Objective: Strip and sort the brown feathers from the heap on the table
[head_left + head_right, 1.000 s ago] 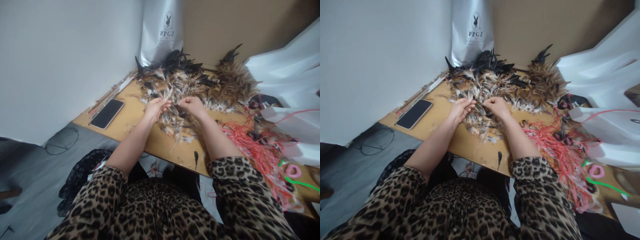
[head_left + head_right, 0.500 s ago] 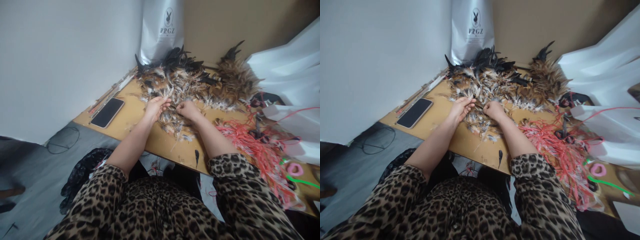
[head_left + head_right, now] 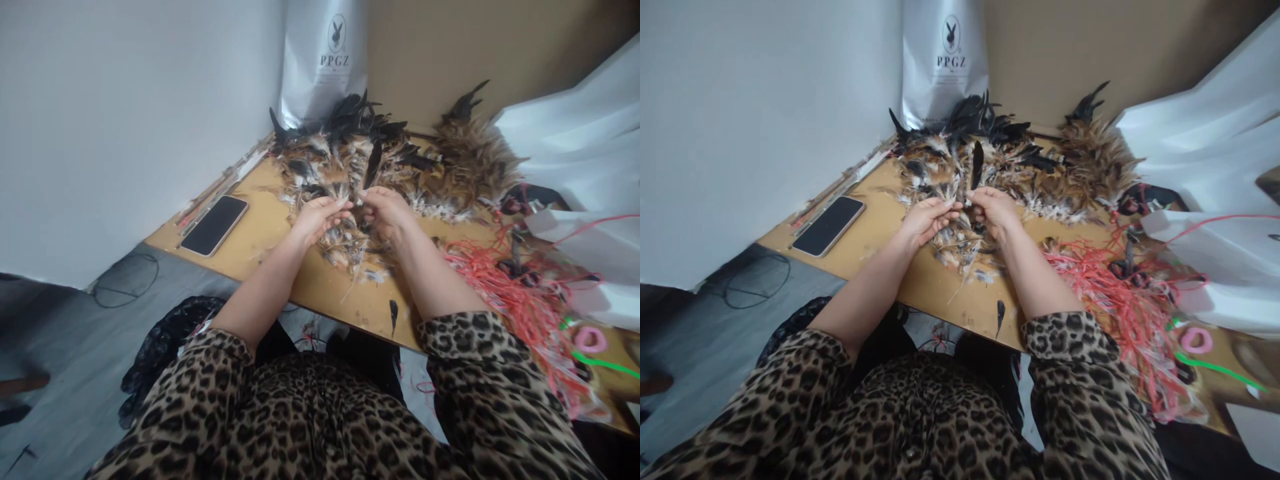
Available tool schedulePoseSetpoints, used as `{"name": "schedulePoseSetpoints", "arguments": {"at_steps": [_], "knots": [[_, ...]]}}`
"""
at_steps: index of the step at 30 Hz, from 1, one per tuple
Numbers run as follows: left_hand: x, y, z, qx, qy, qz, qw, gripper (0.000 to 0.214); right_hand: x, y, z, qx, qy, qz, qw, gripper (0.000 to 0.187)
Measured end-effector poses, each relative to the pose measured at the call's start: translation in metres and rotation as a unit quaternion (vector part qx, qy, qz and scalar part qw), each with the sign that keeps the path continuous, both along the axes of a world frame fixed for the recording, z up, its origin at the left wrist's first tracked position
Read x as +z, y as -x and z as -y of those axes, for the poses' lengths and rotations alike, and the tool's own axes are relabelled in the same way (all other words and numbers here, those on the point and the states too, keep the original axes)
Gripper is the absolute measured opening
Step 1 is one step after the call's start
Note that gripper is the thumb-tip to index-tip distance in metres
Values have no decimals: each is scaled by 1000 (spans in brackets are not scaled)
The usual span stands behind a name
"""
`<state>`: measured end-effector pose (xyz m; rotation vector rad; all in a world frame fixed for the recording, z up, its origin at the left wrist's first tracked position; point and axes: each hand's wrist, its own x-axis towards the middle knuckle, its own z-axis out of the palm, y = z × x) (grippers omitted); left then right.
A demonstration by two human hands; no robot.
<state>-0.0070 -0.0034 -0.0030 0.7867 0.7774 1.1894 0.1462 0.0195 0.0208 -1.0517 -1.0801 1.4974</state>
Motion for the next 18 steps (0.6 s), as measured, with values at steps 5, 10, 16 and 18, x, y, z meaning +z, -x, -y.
{"name": "schedulePoseSetpoints", "arguments": {"at_steps": [5, 10, 16, 18], "knots": [[-1, -3, 2, -54, -9, 26, 998, 8, -3, 16, 11, -6, -8, 13, 1000, 30], [6, 0, 3, -43, 31, 105, 993, 6, 1, 10, 11, 108, -6, -49, 993, 31], [13, 5, 9, -82, 74, 167, 980, 13, 2, 6, 12, 155, -19, -67, 986, 31], [13, 4, 10, -91, 74, 159, 980, 13, 1, 7, 12, 150, -30, -63, 986, 29]]}}
